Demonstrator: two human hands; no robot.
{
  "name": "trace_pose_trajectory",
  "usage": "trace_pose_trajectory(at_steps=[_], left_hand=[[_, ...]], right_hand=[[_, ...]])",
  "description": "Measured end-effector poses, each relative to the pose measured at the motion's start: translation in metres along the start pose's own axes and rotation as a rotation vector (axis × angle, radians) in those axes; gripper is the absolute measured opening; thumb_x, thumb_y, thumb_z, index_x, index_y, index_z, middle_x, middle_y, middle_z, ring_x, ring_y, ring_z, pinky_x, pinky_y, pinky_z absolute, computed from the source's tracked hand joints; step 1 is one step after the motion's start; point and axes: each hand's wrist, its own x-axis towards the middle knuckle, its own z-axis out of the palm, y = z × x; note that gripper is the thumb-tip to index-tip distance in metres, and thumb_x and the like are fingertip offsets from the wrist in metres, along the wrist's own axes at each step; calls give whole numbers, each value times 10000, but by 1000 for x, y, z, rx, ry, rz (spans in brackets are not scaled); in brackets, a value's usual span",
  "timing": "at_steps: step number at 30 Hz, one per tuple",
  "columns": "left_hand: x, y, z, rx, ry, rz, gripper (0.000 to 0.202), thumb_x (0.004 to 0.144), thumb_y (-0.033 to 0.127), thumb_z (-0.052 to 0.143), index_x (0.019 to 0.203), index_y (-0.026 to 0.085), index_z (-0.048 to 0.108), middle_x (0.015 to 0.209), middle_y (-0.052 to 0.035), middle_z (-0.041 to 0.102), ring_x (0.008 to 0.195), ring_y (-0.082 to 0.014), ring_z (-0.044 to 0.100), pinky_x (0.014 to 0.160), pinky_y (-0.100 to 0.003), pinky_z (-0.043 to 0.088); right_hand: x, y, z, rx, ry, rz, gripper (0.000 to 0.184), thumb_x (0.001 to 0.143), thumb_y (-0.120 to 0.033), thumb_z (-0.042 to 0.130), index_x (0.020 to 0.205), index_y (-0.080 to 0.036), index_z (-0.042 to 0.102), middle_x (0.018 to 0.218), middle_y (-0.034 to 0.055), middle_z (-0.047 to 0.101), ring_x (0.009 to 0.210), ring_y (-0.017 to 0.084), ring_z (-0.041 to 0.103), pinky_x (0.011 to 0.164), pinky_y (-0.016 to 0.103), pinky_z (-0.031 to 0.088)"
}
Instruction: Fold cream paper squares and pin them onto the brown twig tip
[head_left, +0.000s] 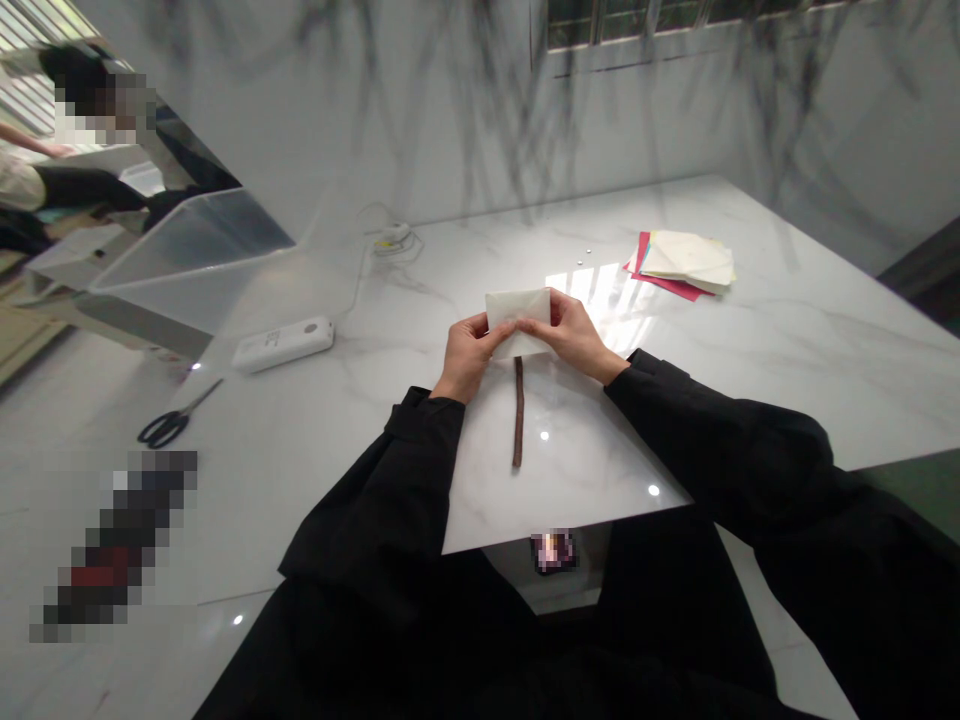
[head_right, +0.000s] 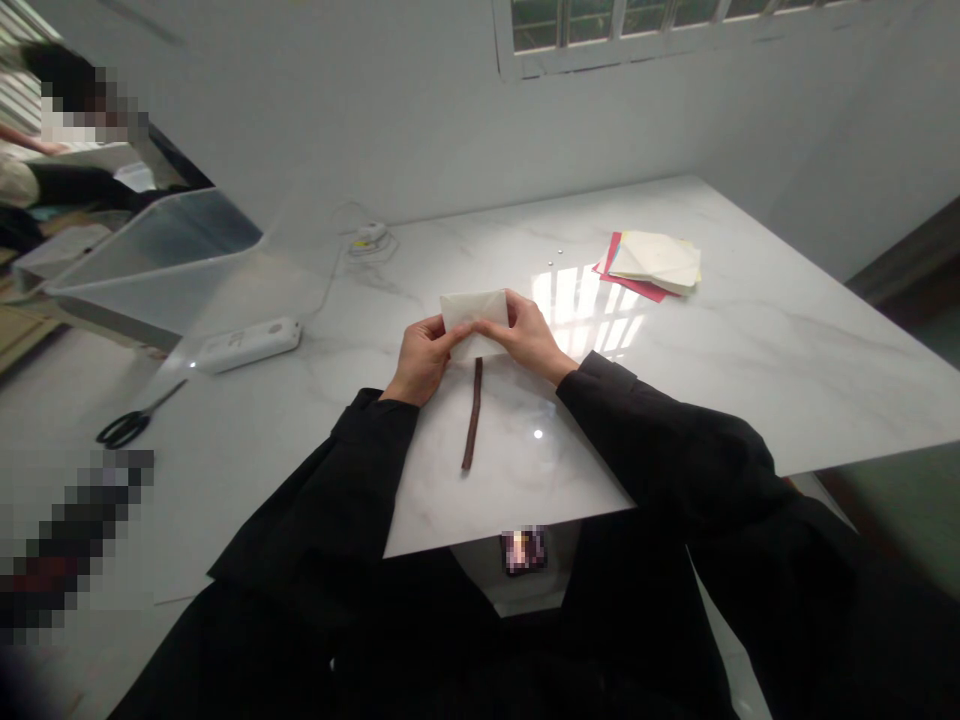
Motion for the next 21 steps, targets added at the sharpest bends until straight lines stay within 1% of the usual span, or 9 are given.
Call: trace_pose_trajectory(at_steps=[7,12,21], left_hand=[[0,0,0,-35,-5,-16,486,671,502,980,995,166,846,974,-83,836,869,-228,761,860,-377,613],[0,0,0,-25,-3,-15,511,665,515,979,1009,163,843,974,-88,836,894,-246,768,882,-396,618],[1,-2,-1,-31,-3,-32,543,645,517,990,1016,150,843,950,-91,832,862,-242,759,836,-378,609]], right_hand=[[1,1,1,58,-14,19,645,673,-717,916,980,-198,688,942,62,760,886,242,706,813,395,619],[0,1,1,47,-16,25,632,684,-725,905,967,-198,698,935,62,765,868,237,703,796,401,623],[1,4,0,33,-9,38,561,724,-635,901,994,-175,724,957,73,784,866,237,712,773,382,621]])
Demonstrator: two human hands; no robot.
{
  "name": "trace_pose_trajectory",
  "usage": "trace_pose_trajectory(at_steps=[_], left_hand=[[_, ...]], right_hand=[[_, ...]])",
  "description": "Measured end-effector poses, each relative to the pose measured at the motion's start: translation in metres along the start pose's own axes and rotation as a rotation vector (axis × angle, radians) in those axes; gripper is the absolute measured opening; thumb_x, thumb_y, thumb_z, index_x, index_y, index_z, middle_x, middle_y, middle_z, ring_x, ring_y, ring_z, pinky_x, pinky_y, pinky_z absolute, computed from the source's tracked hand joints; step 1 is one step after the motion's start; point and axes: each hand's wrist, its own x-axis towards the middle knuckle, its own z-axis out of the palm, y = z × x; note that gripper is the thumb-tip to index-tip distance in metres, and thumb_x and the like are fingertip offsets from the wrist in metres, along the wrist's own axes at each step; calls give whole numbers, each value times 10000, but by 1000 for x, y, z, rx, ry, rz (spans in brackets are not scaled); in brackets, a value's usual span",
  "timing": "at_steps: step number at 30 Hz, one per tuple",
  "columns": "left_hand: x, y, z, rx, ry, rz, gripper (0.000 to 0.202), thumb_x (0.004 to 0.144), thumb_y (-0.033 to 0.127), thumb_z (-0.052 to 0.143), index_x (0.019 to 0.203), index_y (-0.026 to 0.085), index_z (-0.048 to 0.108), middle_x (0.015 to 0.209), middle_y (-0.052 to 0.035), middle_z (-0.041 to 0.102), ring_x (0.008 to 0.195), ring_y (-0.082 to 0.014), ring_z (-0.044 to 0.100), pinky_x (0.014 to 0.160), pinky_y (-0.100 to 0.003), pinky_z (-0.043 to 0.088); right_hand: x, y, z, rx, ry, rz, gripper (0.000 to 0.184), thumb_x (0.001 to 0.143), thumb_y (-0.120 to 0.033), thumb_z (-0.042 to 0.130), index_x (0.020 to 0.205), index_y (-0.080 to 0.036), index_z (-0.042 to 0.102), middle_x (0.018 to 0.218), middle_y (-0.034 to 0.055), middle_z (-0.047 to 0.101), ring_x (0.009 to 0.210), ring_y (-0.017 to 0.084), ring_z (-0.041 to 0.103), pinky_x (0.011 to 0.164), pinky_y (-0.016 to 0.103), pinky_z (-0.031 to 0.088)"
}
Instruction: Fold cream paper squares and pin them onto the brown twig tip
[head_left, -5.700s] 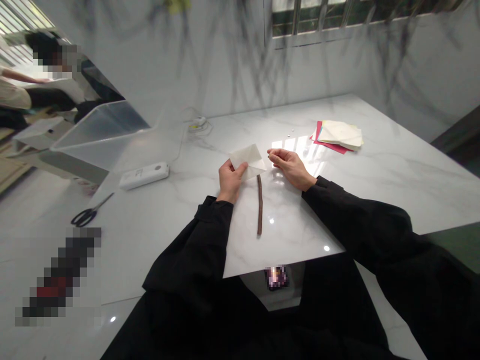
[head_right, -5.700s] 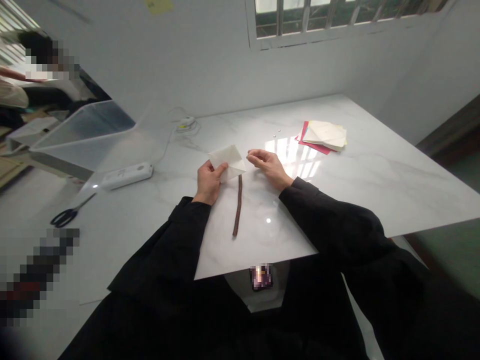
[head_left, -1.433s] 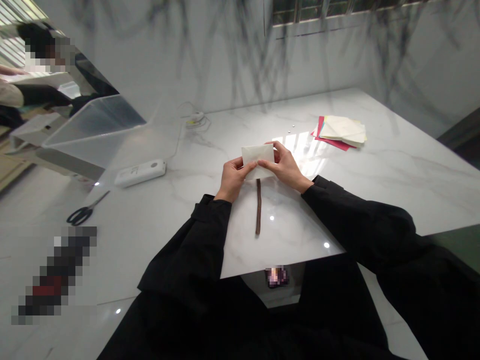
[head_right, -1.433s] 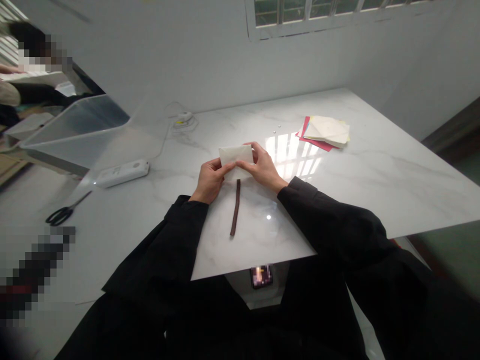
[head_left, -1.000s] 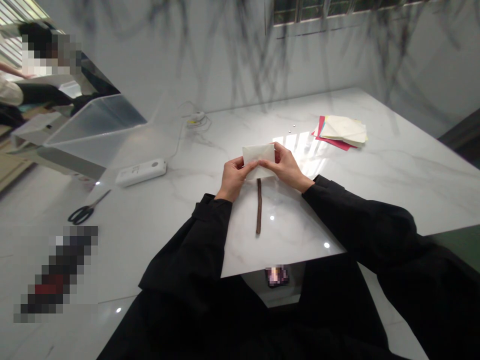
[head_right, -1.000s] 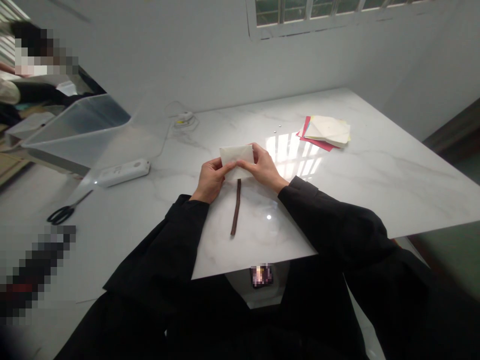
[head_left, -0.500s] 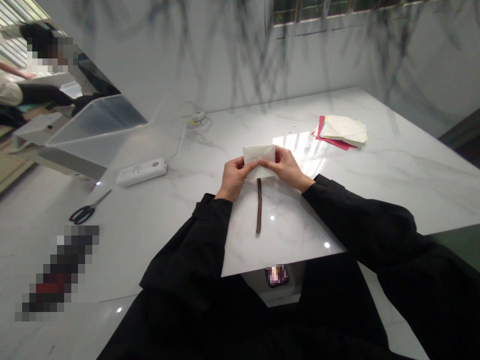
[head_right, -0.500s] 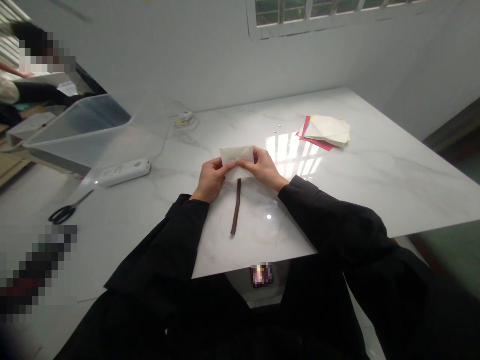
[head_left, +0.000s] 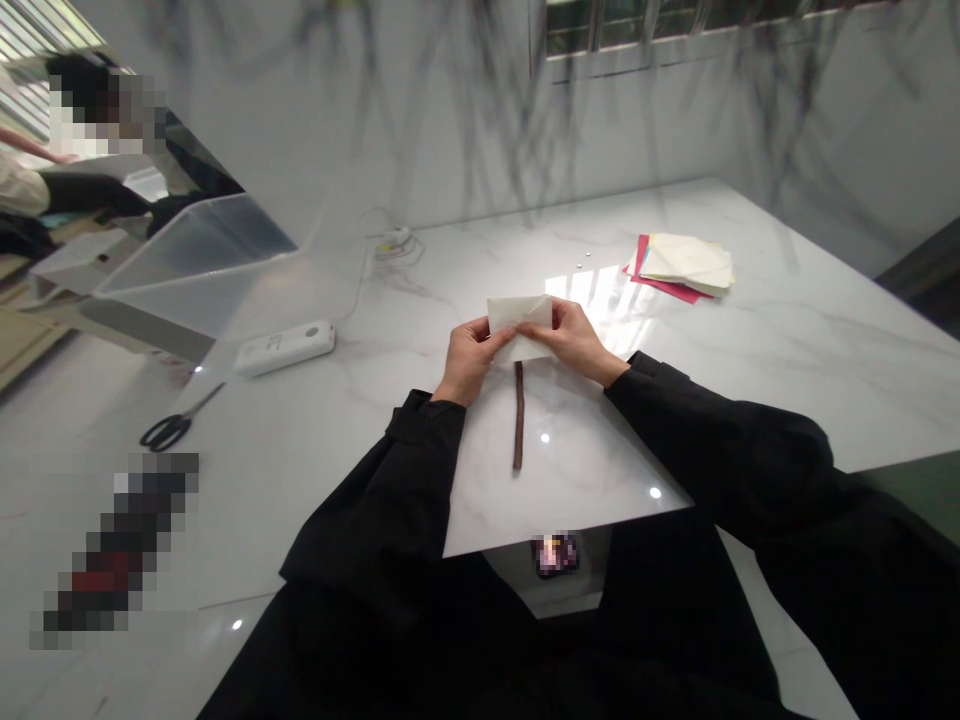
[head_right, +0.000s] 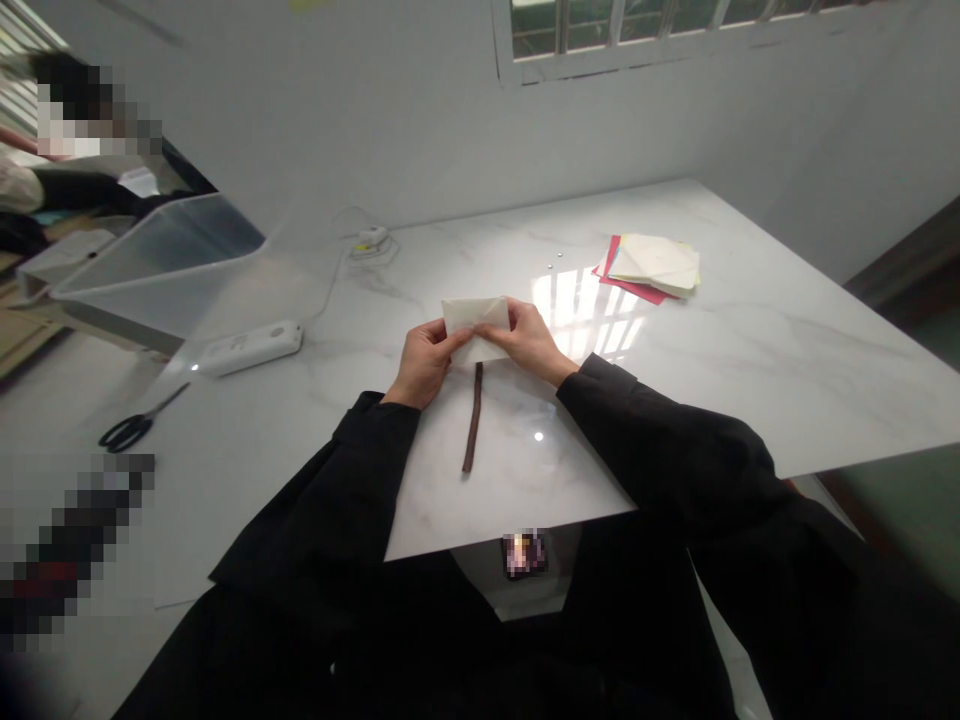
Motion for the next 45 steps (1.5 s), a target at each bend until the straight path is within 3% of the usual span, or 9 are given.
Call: trace_pose_trajectory(at_steps=[13,19,22,25,28,31,35,40,45], left_hand=[[1,-2,-2,-35,20,17,513,688,447,962,1077,141,823,1005,-90,825,876,-213,747,819,-316,570],[1,8,-3,-1,15,6,509,766,576,885,1030,151,791,959,-80,792,827,-196,720,764,-299,552],[6,16,-10,242,128,47,474,859,621,778,1021,175,788,934,-74,771,788,-194,707,741,-308,538],[11,20,-11,717,231,119,364,899,529,758,1069,210,793,938,-69,772,786,-212,694,792,-343,519],[15,19,-1,1087,136,134,395,876,425,794,1221,232,772,992,-83,775,889,-273,712,866,-384,511],[19,19,9,1222,98,144,473,869,283,752,1335,202,736,1081,-128,774,1017,-326,717,909,-410,514],[24,21,1,977,117,22,538,804,167,724,1341,182,739,1054,-105,797,885,-263,730,879,-388,531],[20,25,-21,249,-10,-159,524,829,360,805,1301,138,750,1072,-122,817,786,-173,707,798,-320,554],[14,27,-21,57,-126,-201,466,760,399,918,1147,155,829,1112,-135,823,818,-151,707,824,-302,564]], right_hand=[[-1,1,-1,156,-58,71,566,743,-637,914,1074,-196,784,1059,83,823,948,255,750,860,399,630],[3,2,-6,243,-85,154,515,699,-511,984,1060,-182,821,1081,81,835,970,258,763,948,415,616],[12,4,-21,350,-1,221,502,662,-484,1012,1013,-181,820,1062,81,837,964,249,763,935,388,618],[19,5,-41,424,24,287,517,633,-485,1028,1003,-196,812,1070,81,834,985,247,763,895,361,625],[21,4,-52,447,-17,300,511,659,-484,1016,1030,-204,802,1080,85,829,1021,252,763,889,354,626],[20,3,-52,446,-113,295,475,688,-490,996,996,-190,793,1061,100,826,1039,273,766,932,385,621],[20,3,-50,410,-154,254,464,661,-489,1001,953,-187,804,1023,95,825,993,272,763,952,408,607],[24,4,-59,67,-127,125,398,710,-480,958,950,-187,836,926,56,802,836,213,707,800,351,572],[24,-2,-61,-153,-100,-78,320,808,-511,892,896,-209,833,900,59,799,851,225,721,834,376,563]])
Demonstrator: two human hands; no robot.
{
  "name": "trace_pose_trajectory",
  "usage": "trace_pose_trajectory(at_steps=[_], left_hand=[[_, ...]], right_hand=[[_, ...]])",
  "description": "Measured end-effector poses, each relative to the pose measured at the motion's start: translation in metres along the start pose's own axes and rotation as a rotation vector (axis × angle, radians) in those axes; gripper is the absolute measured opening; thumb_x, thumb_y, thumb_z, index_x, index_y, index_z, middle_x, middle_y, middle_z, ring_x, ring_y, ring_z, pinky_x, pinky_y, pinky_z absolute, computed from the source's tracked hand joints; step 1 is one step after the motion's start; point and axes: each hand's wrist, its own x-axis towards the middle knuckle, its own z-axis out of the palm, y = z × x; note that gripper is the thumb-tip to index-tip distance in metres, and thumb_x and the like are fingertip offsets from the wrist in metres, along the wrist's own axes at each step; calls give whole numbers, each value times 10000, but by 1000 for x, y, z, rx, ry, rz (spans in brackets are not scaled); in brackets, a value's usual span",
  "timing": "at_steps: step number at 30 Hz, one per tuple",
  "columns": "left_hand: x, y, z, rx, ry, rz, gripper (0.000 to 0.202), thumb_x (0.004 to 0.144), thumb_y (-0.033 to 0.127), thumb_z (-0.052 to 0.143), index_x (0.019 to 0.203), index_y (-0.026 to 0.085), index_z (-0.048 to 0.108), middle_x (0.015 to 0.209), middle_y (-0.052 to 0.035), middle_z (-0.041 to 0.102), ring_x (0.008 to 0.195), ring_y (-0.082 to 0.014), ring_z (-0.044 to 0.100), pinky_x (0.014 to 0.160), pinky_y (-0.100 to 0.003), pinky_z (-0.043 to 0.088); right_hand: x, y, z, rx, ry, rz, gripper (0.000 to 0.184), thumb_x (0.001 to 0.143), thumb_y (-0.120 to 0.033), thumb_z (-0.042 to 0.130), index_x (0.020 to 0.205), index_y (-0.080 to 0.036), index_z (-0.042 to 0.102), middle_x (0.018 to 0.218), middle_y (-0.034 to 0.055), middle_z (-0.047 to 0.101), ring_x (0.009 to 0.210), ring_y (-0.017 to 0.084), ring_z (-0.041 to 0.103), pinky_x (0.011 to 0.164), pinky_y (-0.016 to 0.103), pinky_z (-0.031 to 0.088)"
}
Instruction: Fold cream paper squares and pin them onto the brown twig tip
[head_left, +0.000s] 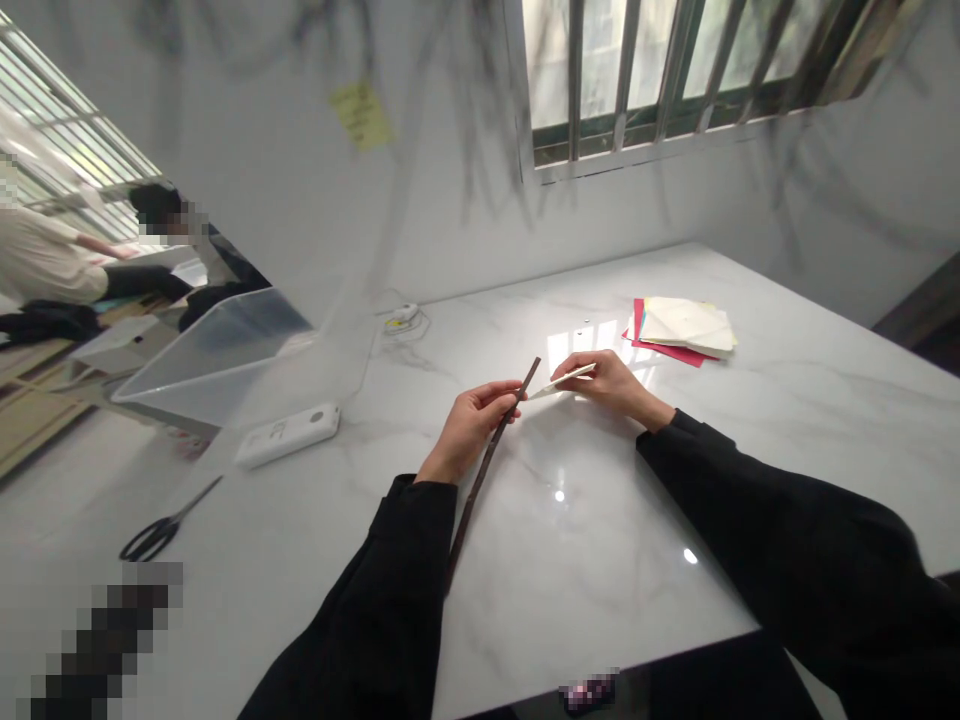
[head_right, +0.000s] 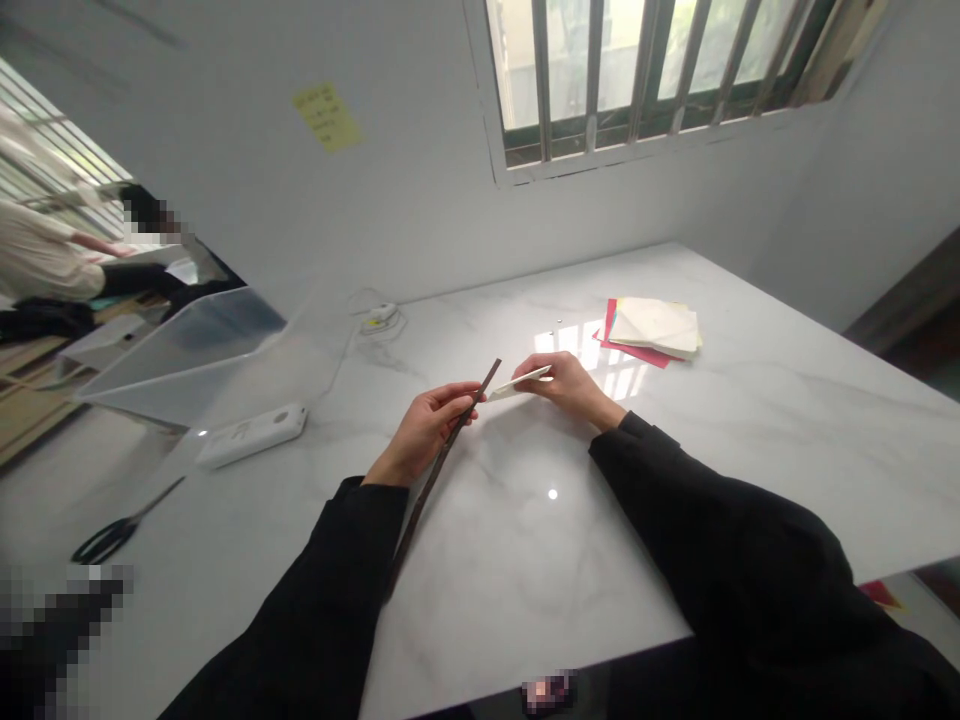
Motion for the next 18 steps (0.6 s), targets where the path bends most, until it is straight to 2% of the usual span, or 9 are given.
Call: trace_pose_trajectory(at_steps=[3,6,9,14,18], left_hand=[[1,-1,1,-23,-63,-46,451,751,394,939,1134,175,847,1123,-131,823,826,-148,707,812,-291,570],[2,-2,-2,-46,-94,-52,425,748,382,946,1115,187,857,1113,-122,819,803,-137,694,794,-283,575],[1,-1,-4,-75,-118,-50,406,743,359,953,1095,180,858,1075,-112,810,771,-122,674,776,-272,575],[-1,5,-5,-168,-80,-60,478,746,299,961,1191,198,818,1067,-85,790,820,-109,681,790,-233,552],[-5,11,-4,-193,-112,-66,530,732,285,974,1226,203,799,1030,-66,766,803,-99,657,784,-224,537]], right_hand=[[-1,-7,1,-22,12,-114,271,833,-503,885,903,-244,848,1045,84,819,1012,266,754,970,421,562],[-1,-13,0,-16,11,-154,239,828,-505,893,883,-275,857,1098,85,814,1087,284,749,1026,441,556],[-1,-14,-2,-5,-4,-130,254,834,-519,886,899,-276,855,1073,81,816,1052,287,749,994,445,563],[-2,-12,-3,-14,-43,-51,294,840,-528,877,904,-243,842,958,62,811,863,240,724,826,386,549],[-2,-12,-2,26,-46,-32,275,825,-494,894,899,-234,843,956,63,808,852,226,713,807,367,525]])
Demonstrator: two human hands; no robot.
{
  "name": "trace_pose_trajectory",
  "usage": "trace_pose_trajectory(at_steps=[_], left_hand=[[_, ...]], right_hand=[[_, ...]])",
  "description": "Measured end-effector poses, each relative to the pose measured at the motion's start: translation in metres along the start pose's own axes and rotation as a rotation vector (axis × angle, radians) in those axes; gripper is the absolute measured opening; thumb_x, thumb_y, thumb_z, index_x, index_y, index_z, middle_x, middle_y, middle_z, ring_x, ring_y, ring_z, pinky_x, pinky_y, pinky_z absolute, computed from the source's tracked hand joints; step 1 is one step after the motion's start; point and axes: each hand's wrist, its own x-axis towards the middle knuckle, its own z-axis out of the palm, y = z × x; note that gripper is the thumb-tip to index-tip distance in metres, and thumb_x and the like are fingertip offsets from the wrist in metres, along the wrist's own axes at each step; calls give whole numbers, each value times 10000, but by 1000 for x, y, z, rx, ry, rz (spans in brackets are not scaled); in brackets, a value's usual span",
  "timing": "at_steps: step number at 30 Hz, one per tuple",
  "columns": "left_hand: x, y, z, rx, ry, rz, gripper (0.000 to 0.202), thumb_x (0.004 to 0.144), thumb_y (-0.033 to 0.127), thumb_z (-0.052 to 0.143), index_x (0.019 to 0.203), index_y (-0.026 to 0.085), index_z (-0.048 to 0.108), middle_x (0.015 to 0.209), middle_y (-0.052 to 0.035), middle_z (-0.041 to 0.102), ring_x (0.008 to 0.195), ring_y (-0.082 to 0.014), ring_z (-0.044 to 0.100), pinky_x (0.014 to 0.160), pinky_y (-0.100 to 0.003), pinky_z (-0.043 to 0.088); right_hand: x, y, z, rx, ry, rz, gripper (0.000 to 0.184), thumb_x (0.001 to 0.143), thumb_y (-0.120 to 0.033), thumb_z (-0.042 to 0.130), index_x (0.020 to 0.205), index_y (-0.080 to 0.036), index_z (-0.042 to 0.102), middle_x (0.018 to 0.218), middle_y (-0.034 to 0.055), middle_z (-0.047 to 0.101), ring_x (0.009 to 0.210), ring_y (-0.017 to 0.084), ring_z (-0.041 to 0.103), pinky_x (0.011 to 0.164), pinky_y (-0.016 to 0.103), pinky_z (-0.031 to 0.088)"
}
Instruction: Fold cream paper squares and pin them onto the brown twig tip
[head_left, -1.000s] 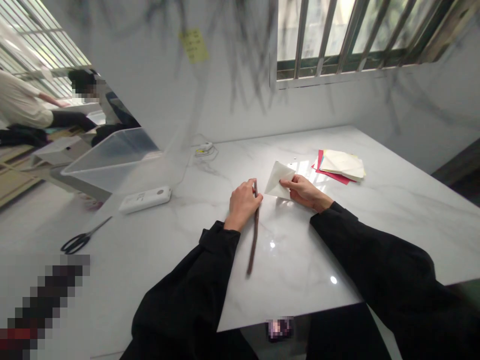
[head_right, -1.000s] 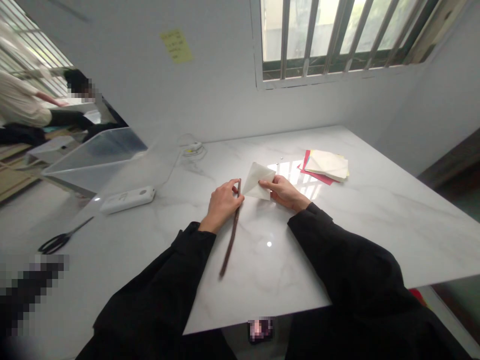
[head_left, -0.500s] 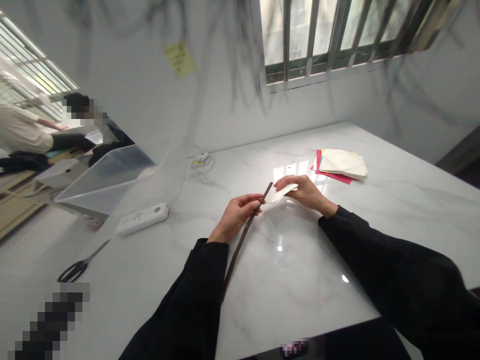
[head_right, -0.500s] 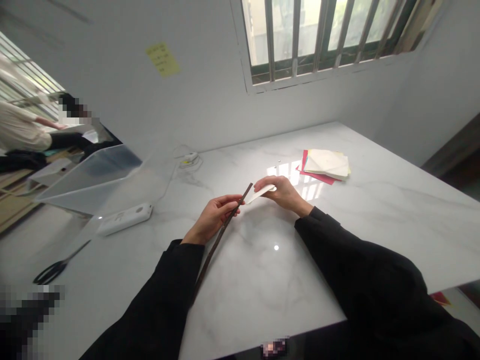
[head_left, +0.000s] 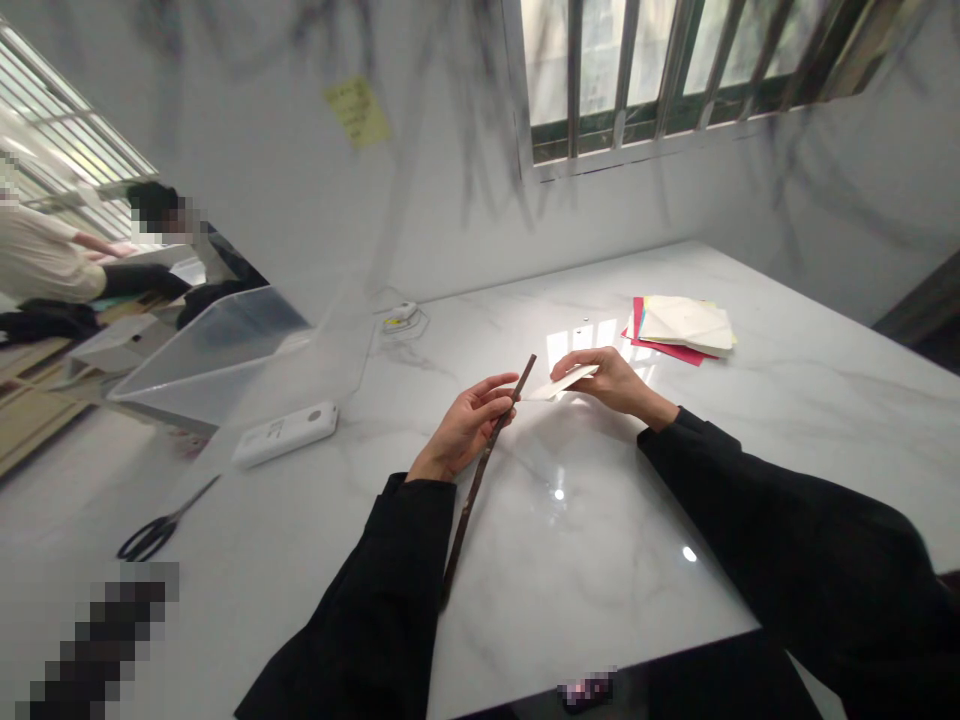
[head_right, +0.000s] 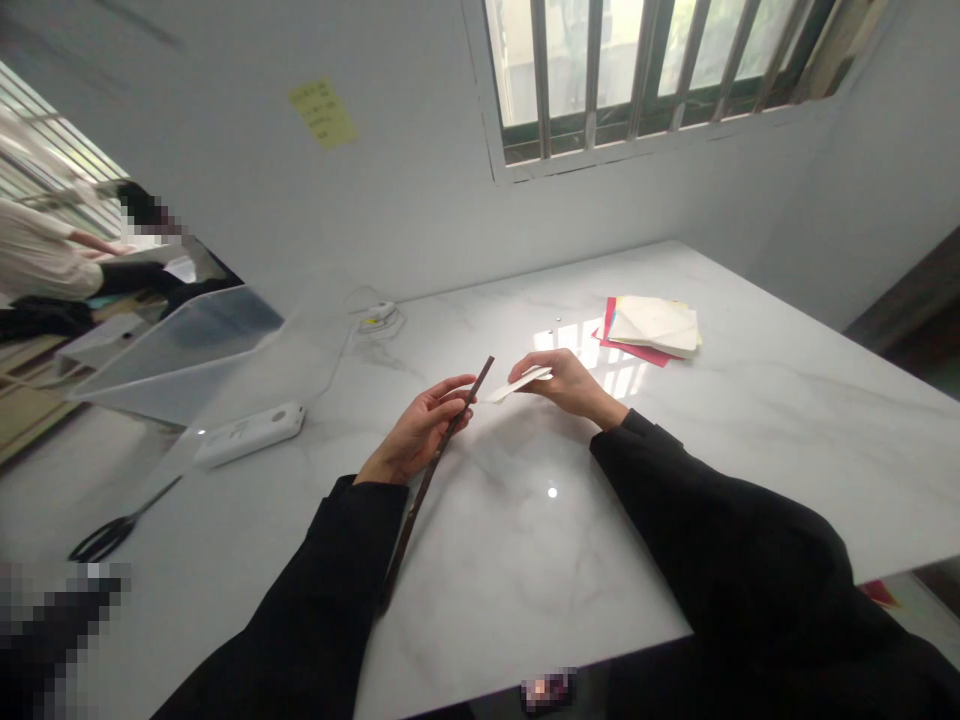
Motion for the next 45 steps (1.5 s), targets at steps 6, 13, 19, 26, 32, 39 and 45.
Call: trace_pose_trajectory(at_steps=[6,13,19,26,32,39,45], left_hand=[[-6,7,8,-35,5,-20,649,738,253,959,1349,236,743,1078,-55,753,764,-71,623,763,-204,523],[7,9,-11,-130,329,241,491,751,325,938,1208,278,765,1084,-21,737,833,-91,677,762,-215,542],[0,27,-26,-15,398,455,483,877,657,801,1288,415,722,1088,-6,774,1079,-196,734,881,-316,579],[5,21,-18,-171,341,454,498,768,517,949,1185,340,740,917,30,701,778,-101,670,724,-244,535],[9,14,-12,-65,404,441,509,750,459,960,1143,266,700,852,31,653,687,-77,612,659,-217,503],[9,1,7,54,322,378,552,792,492,920,1225,208,728,794,25,647,570,-60,532,550,-212,420],[2,0,21,-75,267,250,383,909,461,792,1166,177,791,883,-24,659,605,-61,527,557,-215,428]], right_hand=[[0,-2,-1,65,48,66,303,771,-492,923,858,-216,833,912,62,798,817,212,686,778,361,519],[1,5,-3,192,185,112,320,721,-464,959,860,-216,812,854,24,761,826,200,675,829,367,551],[5,6,-5,476,360,180,474,655,-457,997,1030,-241,804,1130,59,810,1150,285,716,1012,431,585],[4,5,-5,499,371,202,497,624,-456,1016,1015,-244,793,1153,58,813,1189,294,714,1033,432,587],[5,4,-4,496,360,197,522,618,-477,1015,1023,-251,777,1118,59,820,1208,306,710,1039,454,584],[2,-1,0,505,207,219,497,643,-476,1008,1016,-220,803,1059,83,826,1131,299,736,1045,469,581],[0,1,5,456,94,199,420,670,-454,1000,976,-211,846,1016,67,829,1007,256,746,1016,436,577]])
